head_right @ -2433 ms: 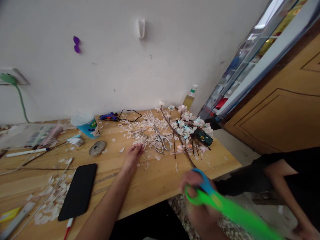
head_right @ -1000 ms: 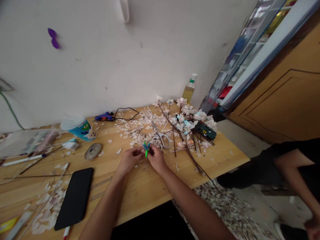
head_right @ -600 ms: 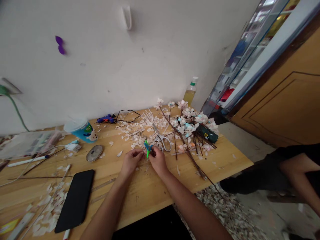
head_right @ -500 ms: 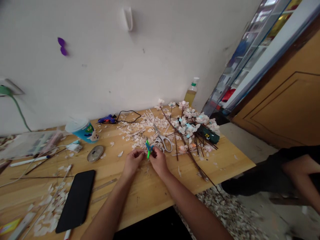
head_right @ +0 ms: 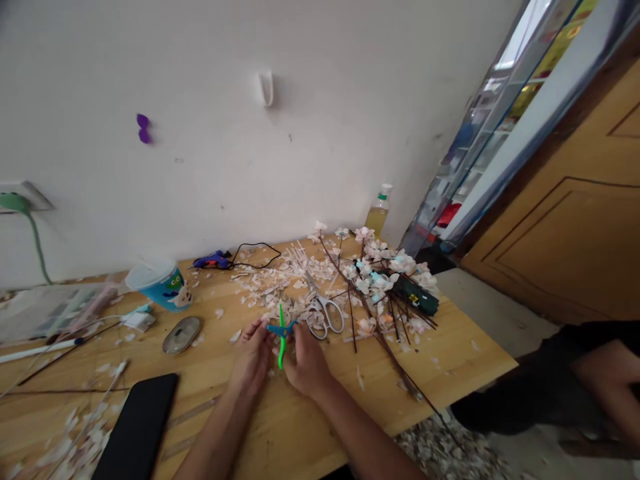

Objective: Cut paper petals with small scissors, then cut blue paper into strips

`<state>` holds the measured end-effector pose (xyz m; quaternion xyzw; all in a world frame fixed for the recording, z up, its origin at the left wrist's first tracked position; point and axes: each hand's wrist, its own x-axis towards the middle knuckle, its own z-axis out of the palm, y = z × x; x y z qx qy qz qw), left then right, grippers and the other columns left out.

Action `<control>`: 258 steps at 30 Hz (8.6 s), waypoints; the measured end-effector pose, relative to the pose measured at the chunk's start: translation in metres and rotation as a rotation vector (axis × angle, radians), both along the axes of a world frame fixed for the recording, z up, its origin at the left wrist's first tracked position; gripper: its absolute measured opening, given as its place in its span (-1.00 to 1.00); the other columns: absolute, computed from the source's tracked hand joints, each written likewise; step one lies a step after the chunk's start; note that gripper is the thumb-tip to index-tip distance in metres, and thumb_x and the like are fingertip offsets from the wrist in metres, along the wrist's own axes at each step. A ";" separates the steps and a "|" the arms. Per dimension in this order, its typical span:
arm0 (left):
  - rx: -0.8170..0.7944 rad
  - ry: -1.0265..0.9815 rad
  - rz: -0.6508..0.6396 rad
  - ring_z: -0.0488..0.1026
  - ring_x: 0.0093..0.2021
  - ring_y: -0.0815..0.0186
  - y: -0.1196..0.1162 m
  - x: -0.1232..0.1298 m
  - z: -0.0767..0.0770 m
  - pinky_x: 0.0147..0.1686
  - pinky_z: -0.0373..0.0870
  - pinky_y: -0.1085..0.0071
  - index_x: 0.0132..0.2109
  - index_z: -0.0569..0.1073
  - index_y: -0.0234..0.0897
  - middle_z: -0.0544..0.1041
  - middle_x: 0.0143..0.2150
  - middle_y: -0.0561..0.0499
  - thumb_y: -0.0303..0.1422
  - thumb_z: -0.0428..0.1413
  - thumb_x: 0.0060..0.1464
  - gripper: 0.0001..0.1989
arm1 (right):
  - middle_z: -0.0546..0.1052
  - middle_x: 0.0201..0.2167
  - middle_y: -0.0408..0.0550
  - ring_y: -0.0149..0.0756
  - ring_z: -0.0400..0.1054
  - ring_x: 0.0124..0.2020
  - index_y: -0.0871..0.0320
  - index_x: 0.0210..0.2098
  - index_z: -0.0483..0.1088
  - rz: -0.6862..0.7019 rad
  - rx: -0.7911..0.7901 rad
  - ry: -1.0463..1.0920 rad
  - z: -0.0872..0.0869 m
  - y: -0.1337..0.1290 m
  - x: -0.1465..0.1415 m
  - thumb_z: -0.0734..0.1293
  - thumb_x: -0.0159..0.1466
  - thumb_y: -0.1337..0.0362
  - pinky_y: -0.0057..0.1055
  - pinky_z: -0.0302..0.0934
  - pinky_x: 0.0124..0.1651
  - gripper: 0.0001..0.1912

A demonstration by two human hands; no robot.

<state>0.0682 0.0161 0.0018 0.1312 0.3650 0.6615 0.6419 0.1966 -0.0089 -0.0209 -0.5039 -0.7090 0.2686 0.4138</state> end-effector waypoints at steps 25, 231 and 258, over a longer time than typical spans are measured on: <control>0.159 0.419 -0.081 0.38 -0.45 0.38 -0.002 -0.002 -0.009 -0.41 0.33 0.50 -0.30 0.53 -0.28 0.51 -0.43 0.06 -0.25 0.26 -0.08 -0.79 | 0.44 -0.33 -0.06 -0.25 0.31 -0.32 0.12 -0.19 0.32 -0.074 -0.028 -0.098 -0.007 0.006 -0.001 0.25 0.21 0.36 -0.40 0.16 -0.27 -0.85; 0.317 0.993 -0.419 0.41 -0.45 0.36 -0.004 -0.039 0.028 -0.38 0.34 0.44 -0.39 0.48 -0.30 0.51 -0.48 0.03 -0.23 0.13 0.02 -0.79 | 0.46 -0.38 -0.03 -0.21 0.33 -0.33 0.12 -0.27 0.37 -0.197 0.051 -0.215 -0.009 0.000 0.007 0.25 0.17 0.34 -0.37 0.16 -0.28 -0.88; 0.483 1.878 -0.241 0.33 0.17 0.10 -0.056 -0.058 0.001 0.18 0.26 0.08 0.21 0.31 -0.27 0.39 0.15 -0.21 -0.34 -0.03 0.22 -0.57 | 0.43 -0.46 -0.18 -0.34 0.28 -0.39 0.15 -0.43 0.36 -0.174 0.023 -0.150 0.022 0.061 0.080 0.25 -0.03 0.52 -0.45 0.13 -0.28 -0.80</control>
